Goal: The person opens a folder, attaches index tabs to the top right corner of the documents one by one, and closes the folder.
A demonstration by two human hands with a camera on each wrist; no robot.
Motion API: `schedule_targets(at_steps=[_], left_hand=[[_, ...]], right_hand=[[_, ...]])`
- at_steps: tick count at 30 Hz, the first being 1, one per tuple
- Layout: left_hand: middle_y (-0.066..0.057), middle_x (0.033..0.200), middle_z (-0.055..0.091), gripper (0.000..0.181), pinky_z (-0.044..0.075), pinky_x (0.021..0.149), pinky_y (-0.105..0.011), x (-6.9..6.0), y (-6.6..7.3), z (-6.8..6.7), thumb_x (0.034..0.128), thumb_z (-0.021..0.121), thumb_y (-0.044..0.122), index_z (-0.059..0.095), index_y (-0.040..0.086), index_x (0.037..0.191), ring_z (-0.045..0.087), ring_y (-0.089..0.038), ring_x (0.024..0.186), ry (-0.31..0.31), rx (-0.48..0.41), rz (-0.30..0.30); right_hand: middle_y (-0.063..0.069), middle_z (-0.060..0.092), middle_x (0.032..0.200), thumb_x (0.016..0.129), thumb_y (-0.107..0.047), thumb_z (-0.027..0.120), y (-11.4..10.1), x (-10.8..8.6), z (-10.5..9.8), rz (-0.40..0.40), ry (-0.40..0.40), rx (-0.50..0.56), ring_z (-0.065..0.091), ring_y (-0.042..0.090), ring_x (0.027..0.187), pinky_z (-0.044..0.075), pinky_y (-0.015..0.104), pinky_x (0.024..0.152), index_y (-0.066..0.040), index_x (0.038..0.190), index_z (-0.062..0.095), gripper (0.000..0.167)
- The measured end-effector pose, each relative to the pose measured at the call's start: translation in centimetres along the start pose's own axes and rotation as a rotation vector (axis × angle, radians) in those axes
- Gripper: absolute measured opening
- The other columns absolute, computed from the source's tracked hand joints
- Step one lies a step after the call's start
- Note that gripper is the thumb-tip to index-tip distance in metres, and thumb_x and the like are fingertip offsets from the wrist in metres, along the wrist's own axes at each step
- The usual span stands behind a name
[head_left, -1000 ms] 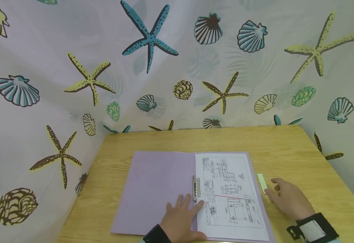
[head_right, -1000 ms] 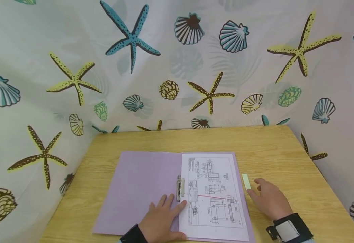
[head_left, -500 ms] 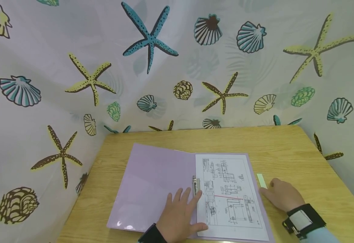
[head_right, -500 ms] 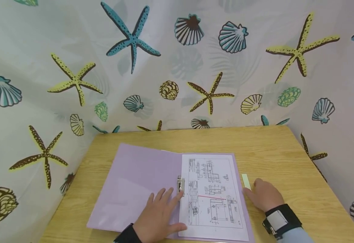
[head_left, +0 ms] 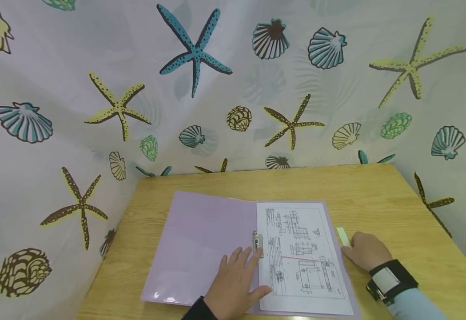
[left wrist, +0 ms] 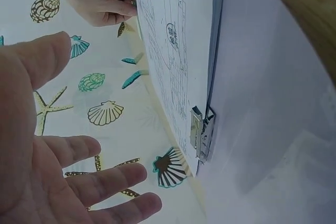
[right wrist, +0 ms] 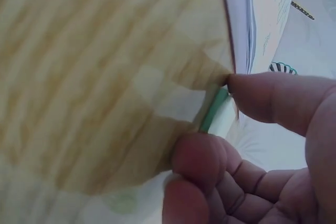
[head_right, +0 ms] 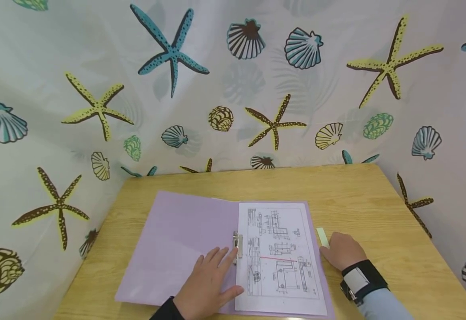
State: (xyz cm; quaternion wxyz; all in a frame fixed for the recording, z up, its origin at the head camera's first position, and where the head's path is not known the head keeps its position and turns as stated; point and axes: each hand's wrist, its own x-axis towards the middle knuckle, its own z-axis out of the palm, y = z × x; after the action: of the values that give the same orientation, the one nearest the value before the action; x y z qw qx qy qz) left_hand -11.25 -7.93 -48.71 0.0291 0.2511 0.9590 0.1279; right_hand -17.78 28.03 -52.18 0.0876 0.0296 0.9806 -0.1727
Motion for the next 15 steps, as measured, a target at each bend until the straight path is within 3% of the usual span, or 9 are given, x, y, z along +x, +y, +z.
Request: schedule_targets(at_steps=[4,15], left_hand=[[-0.013,0.143,0.046,0.083,0.037,0.095,-0.066,-0.21,-0.15,0.10,0.0869,0.055,0.063,0.030,0.017,0.152,0.042,-0.037,0.130,0.010,-0.013,0.001],[-0.012,0.140,0.048,0.077,0.038,0.095,-0.064,-0.97,-0.83,0.31,0.0892,0.060,0.052,0.033,0.012,0.150,0.043,-0.034,0.129,0.081,-0.062,0.010]], right_hand=[[-0.003,0.037,0.049,0.084,-0.023,0.064,-0.48,0.11,-0.10,-0.004,-0.001,0.010,0.036,0.010,0.045,0.024,0.024,0.045,-0.011,0.056,0.048,0.035],[-0.003,0.041,0.051,0.084,-0.027,0.063,-0.03,0.38,-0.03,0.055,-0.042,0.069,0.039,0.012,0.047,0.026,0.024,0.046,-0.011,0.055,0.051,0.035]])
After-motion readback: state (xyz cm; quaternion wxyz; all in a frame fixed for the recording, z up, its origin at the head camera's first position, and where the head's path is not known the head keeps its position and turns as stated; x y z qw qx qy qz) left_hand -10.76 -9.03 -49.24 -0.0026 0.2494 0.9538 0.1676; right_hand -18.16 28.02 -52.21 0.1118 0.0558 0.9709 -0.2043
